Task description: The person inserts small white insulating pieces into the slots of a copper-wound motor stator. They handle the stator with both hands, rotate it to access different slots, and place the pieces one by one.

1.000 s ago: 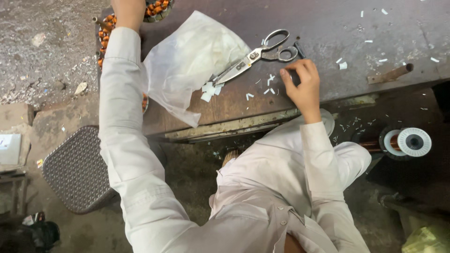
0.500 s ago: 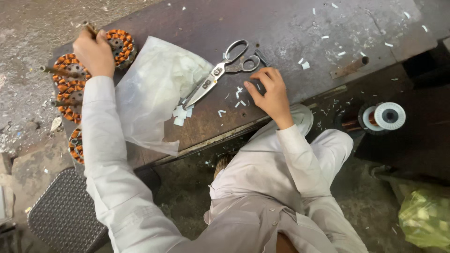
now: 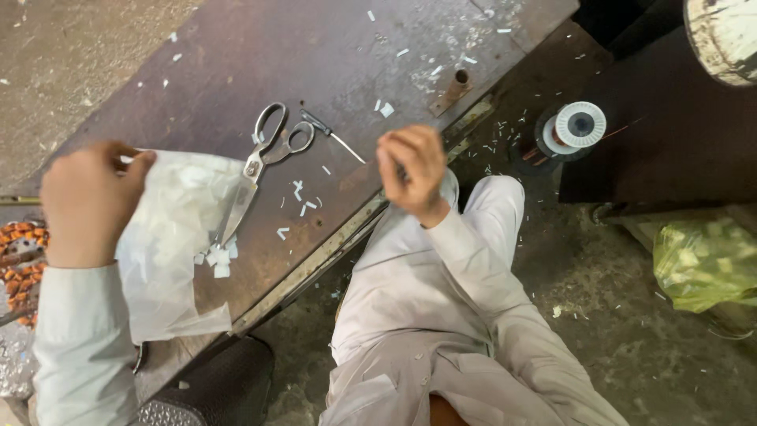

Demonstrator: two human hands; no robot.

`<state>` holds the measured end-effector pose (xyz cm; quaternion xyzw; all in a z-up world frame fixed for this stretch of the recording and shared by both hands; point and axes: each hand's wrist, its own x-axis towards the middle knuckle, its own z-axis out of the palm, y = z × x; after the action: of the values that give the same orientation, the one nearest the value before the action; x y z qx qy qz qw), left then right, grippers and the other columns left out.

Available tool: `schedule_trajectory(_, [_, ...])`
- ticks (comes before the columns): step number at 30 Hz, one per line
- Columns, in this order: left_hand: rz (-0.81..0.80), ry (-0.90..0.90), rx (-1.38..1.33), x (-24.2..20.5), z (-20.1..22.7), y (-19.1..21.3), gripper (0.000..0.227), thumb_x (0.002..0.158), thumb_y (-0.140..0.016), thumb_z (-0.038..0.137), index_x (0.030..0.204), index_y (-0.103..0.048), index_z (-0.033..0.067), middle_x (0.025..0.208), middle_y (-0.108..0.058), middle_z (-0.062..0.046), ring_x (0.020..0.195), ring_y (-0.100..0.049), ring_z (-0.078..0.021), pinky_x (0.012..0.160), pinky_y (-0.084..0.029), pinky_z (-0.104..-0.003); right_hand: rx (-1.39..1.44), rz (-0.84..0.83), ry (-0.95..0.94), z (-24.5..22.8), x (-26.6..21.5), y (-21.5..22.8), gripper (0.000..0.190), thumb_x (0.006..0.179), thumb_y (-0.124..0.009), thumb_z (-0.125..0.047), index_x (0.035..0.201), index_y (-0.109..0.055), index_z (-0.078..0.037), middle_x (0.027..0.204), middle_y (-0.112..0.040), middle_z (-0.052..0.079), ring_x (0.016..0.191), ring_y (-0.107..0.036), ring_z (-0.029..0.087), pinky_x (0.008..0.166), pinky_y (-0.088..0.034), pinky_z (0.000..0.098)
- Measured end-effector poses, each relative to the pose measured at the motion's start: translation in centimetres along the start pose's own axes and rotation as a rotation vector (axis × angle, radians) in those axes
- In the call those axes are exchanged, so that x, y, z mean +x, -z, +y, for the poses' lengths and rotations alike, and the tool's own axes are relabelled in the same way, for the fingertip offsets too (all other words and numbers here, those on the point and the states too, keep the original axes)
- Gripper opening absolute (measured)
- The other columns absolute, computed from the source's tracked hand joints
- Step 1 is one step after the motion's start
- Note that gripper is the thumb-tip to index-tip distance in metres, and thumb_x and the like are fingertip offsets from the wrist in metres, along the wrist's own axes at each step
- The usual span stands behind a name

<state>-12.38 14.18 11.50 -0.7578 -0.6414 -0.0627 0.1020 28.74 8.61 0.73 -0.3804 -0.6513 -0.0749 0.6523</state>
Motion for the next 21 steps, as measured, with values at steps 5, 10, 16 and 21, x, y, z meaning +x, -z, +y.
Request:
schedule_trajectory(5, [0.013,-0.394,-0.442,7.9,14.3,1.4,0.018,0.101,-0.077,0.026,0.102,-0.078,0.0079,0.093,-0.076,-0.011,0.081,-0.073,-0.0261,0.070,-0.054,-0.037,-0.155,0.319,-0.323,11.2,4.5,6.2,0.006,0.105,-0.064,-0.003,0.109,-0.066,0.001,0.105,-0.067,0.011,0.092,-0.063,0.023,0.085,-0.052,0.0343])
schedule_trajectory(10, [0.156,-0.617,-0.791,18.3,28.9,-1.6,0.024,0.098,-0.080,0.018,0.109,-0.070,-0.0004,0.104,-0.075,-0.016,0.089,-0.074,-0.0286,0.078,-0.057,-0.038,0.030,-0.013,-0.402,17.9,7.7,5.6,0.009,0.104,-0.067,-0.008,0.111,-0.067,-0.001,0.104,-0.065,0.009,0.092,-0.068,0.022,0.079,-0.055,0.0333])
schedule_trajectory(16, [0.187,-0.753,-0.901,26.6,43.7,-7.6,0.026,0.091,-0.079,0.015,0.110,-0.066,0.0022,0.107,-0.073,-0.016,0.091,-0.072,-0.0311,0.077,-0.055,-0.042,-0.354,-0.062,-0.399,18.1,7.2,4.0,0.017,0.096,-0.073,-0.018,0.100,-0.067,-0.002,0.100,-0.067,0.014,0.095,-0.062,0.037,0.085,-0.050,0.0459])
schedule_trajectory(21, [0.425,-0.872,-0.963,35.1,56.6,-11.8,0.035,0.091,-0.080,0.014,0.117,-0.062,-0.0004,0.110,-0.067,-0.021,0.100,-0.063,-0.0408,0.085,-0.050,-0.048,-0.375,-0.088,-0.353,18.4,7.5,3.8,0.020,0.091,-0.070,-0.017,0.099,-0.068,0.002,0.099,-0.066,0.018,0.090,-0.061,0.039,0.081,-0.050,0.0474])
